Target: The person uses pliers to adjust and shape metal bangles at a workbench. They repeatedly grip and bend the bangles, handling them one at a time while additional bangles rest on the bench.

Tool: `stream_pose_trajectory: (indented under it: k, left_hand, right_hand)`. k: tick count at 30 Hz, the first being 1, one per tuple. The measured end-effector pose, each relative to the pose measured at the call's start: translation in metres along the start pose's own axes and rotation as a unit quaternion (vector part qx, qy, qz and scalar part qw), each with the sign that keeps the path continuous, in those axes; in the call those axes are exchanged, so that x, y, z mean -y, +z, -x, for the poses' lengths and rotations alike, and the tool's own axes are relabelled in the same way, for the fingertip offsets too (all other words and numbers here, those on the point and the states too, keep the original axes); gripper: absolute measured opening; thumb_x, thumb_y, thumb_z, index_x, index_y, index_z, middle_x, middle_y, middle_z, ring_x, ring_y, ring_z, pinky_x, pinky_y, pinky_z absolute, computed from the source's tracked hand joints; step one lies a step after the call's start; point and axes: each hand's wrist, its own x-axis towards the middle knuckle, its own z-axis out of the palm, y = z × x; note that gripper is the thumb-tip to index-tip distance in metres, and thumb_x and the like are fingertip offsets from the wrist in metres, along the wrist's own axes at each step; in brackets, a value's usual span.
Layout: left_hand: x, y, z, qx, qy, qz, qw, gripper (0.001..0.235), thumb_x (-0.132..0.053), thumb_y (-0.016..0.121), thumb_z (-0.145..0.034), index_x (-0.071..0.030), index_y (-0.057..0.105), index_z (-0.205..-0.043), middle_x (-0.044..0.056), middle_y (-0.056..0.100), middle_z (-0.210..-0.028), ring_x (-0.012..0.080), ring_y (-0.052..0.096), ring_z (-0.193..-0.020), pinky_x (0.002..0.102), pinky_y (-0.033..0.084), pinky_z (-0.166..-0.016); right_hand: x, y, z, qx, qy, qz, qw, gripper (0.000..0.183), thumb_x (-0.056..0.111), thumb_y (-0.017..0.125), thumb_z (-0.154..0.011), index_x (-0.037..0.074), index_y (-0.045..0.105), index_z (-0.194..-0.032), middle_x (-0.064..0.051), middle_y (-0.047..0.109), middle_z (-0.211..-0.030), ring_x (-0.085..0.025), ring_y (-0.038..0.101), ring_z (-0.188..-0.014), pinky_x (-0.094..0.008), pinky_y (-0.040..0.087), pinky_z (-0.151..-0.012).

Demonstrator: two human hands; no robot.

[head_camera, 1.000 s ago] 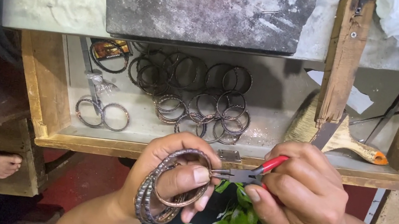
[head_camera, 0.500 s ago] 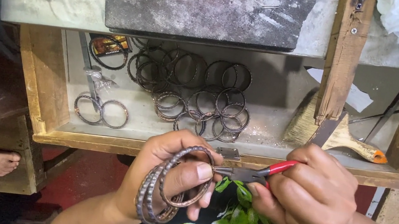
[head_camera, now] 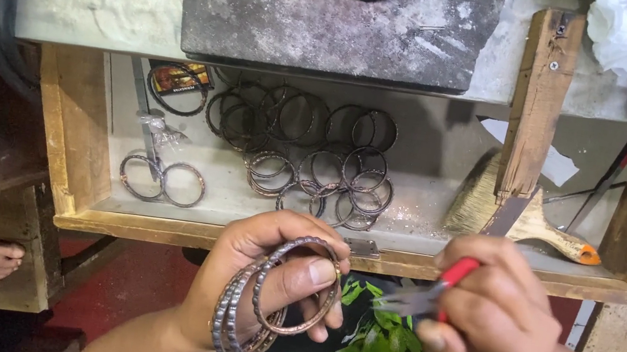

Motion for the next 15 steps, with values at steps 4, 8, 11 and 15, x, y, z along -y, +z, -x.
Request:
stream_pose_trajectory:
  k: [4,8,11,15]
  left_hand:
    - [0.0,-0.003,0.0,0.011,-0.008,0.0,1.0,0.018,-0.002,0.068,-0.095,0.011,0.065,-0.107,0.023,0.068,-0.097,0.0354,0.071,-0.062,0.037,0.063,-0.048]
    - [0.003,-0.004,0.002,0.029,-0.004,0.021,0.999,0.019,-0.003,0.068,-0.096,0.011,0.064,-0.109,0.025,0.066,-0.099,0.0356,0.072,-0.066,0.038,0.063,-0.051]
    - [0.003,-0.005,0.0,0.029,-0.005,0.018,0.999,0.02,-0.004,0.07,-0.095,0.011,0.065,-0.108,0.026,0.066,-0.095,0.0345,0.072,-0.064,0.037,0.063,-0.049]
    - [0.001,-0.006,0.002,0.035,0.011,0.014,0.999,0.014,0.001,0.069,-0.095,0.01,0.065,-0.105,0.026,0.064,-0.098,0.0354,0.073,-0.066,0.037,0.064,-0.05]
  right_hand:
    - [0.025,-0.014,-0.03,0.081,-0.046,0.01,0.996,0.036,0.03,0.055,-0.095,-0.002,0.061,-0.081,-0.011,0.055,-0.072,-0.035,0.06,-0.073,-0.041,0.055,-0.068]
    - [0.023,0.001,-0.029,0.01,-0.009,0.071,0.997,0.026,0.026,0.06,-0.091,0.003,0.062,-0.078,-0.006,0.066,-0.073,-0.03,0.065,-0.072,-0.037,0.053,-0.058]
    - [0.01,-0.009,-0.038,0.09,-0.101,0.051,0.99,0.032,0.028,0.074,-0.091,-0.001,0.063,-0.086,-0.011,0.059,-0.076,-0.031,0.06,-0.069,-0.039,0.051,-0.057]
    - [0.058,-0.029,-0.023,0.052,0.156,0.027,0.986,0.026,0.03,0.06,-0.085,0.009,0.073,-0.088,-0.013,0.063,-0.086,-0.026,0.067,-0.082,-0.039,0.057,-0.08]
